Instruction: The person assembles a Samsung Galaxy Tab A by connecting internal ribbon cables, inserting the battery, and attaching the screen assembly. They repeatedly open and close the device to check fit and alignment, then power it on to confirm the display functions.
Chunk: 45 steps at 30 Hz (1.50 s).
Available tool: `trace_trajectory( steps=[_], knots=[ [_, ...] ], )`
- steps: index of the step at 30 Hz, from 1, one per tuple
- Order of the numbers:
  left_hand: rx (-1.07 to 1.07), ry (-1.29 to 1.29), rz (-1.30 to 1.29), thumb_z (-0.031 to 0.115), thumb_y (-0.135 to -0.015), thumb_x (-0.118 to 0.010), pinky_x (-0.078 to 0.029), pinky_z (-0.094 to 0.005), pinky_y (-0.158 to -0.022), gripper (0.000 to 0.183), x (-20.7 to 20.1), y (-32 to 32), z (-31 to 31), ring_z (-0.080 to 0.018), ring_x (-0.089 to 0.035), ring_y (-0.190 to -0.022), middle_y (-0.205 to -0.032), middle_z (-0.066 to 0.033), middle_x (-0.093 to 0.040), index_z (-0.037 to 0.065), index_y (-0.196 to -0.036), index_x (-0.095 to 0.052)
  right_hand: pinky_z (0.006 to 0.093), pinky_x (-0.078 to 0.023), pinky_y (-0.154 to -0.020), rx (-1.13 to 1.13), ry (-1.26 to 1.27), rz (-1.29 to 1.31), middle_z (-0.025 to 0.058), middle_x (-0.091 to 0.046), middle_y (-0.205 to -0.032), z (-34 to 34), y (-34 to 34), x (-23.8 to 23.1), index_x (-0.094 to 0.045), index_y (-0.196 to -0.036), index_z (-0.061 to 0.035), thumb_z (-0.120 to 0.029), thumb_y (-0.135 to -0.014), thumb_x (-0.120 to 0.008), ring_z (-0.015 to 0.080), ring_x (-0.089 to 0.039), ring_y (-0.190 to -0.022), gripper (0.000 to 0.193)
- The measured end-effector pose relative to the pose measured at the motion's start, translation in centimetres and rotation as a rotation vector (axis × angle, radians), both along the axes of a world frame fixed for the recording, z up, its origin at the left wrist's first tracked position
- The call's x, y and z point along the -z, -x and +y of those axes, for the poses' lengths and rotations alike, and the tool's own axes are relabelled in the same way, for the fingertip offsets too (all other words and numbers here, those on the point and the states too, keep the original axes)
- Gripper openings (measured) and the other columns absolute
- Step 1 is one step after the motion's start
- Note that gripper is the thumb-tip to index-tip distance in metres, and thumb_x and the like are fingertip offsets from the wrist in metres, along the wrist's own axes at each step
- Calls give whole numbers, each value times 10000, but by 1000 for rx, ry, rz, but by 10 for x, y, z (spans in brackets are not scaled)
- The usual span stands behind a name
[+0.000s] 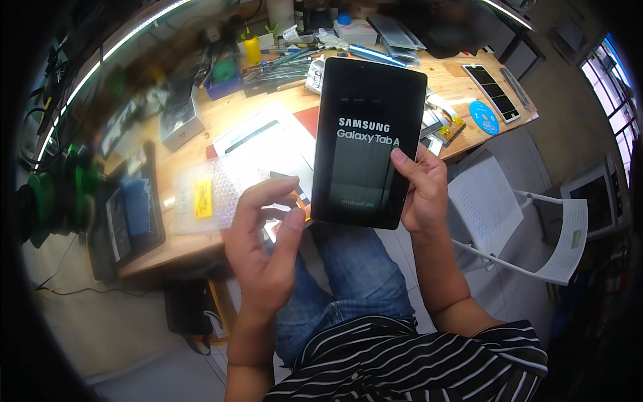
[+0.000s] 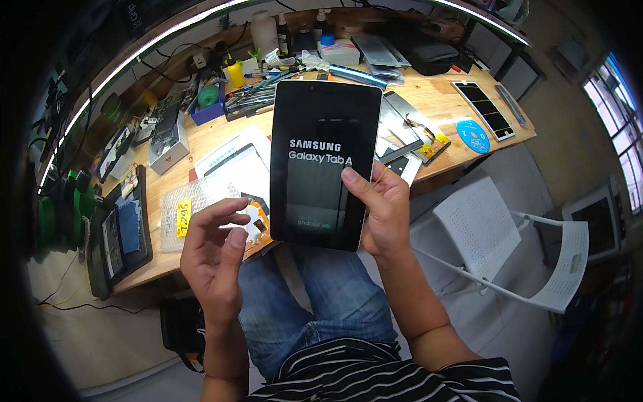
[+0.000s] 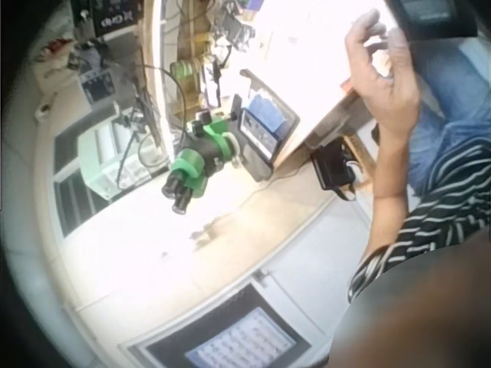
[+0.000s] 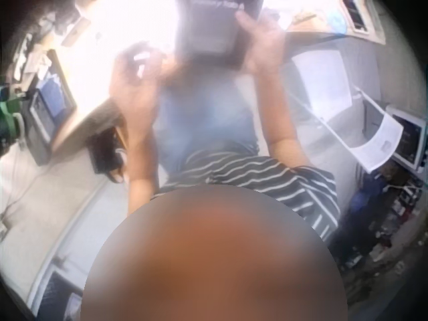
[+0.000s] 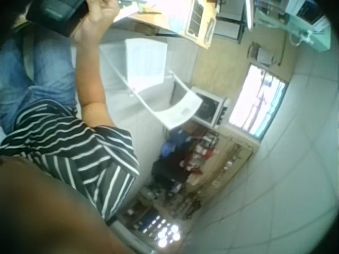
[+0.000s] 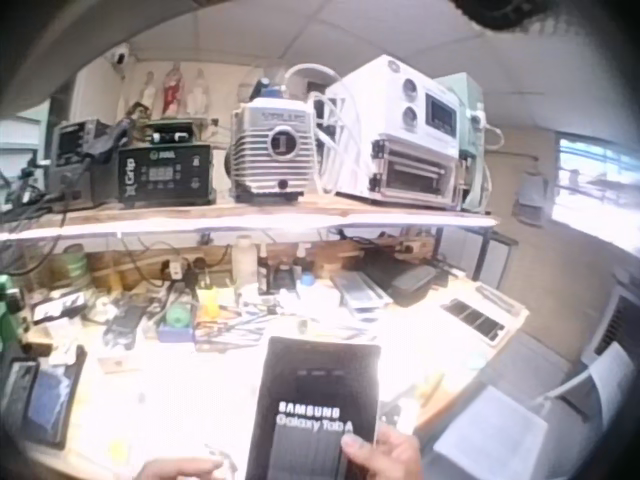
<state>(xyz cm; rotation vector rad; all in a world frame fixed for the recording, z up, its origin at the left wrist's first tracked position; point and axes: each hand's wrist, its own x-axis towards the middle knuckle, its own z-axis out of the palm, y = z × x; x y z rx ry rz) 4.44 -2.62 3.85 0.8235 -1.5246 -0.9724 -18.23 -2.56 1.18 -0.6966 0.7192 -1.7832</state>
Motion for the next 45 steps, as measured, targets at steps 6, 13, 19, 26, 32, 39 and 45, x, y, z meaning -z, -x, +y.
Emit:
trace_trajectory(
  steps=[6, 13, 19, 26, 32, 39, 45],
  knots=[
    [-33, 70, -27, 62, -934, -649, -514, -320, -860, 312, 4, 6, -7, -209, -623, -1073, -1249, -141, -625, 3, -1236, -593, 319, -591, -854, -2, 21, -10, 164, -722, -1066, 1, 0, -4, -635, -1178, 68, 15, -943, -627, 194, -720, -926, 241],
    [-28, 52, -76, 113, -943, -656, -489, -390, -946, 374, 9, 15, -12, -278, -596, -1183, -1316, -175, -591, 14, -1291, -559, 317, -596, -843, -9, 41, -1, 159, -725, -1048, -1, -1, -7, -633, -1167, 70, 18, -942, -626, 191, -723, -921, 231],
    [36, 1, -80, 148, -978, -620, -460, -407, -998, 415, 12, 25, -17, -291, -547, -1245, -1387, -177, -534, 11, -1356, -516, 315, -601, -830, 23, 25, 30, 161, -726, -1041, 2, -6, -13, -635, -1155, 70, 24, -938, -629, 187, -725, -904, 222],
    [113, -106, 135, 126, -1021, -543, -482, -358, -968, 385, 10, 32, -18, -234, -613, -1121, -1249, -179, -608, -7, -1378, -490, 300, -606, -818, 6, 44, 39, 164, -729, -1037, 1, -5, -15, -634, -1161, 71, 23, -939, -622, 189, -730, -901, 227],
    [113, -100, 184, 112, -1020, -533, -486, -332, -950, 388, 9, 31, -18, -202, -639, -1053, -1187, -173, -636, -38, -1373, -474, 300, -606, -819, -35, 9, -21, 160, -730, -1033, -1, -3, -13, -638, -1147, 64, -9, -970, -586, 189, -733, -903, 198],
    [104, -136, 164, 103, -1010, -537, -483, -334, -953, 398, 13, 31, -24, -194, -635, -1030, -1244, -182, -605, -57, -1368, -474, 294, -603, -813, -47, 4, -97, 135, -731, -1016, -3, 1, -12, -647, -1098, 44, -84, -1010, -549, 173, -733, -899, 183],
    [140, -152, 171, 103, -996, -585, -505, -326, -935, 448, 10, 35, -25, -204, -631, -1065, -1251, -196, -605, -63, -1388, -447, 274, -607, -761, 17, -34, -80, 120, -735, -979, -3, 0, -14, -657, -1049, 24, -112, -1013, -565, 161, -736, -849, 167]
  ],
)
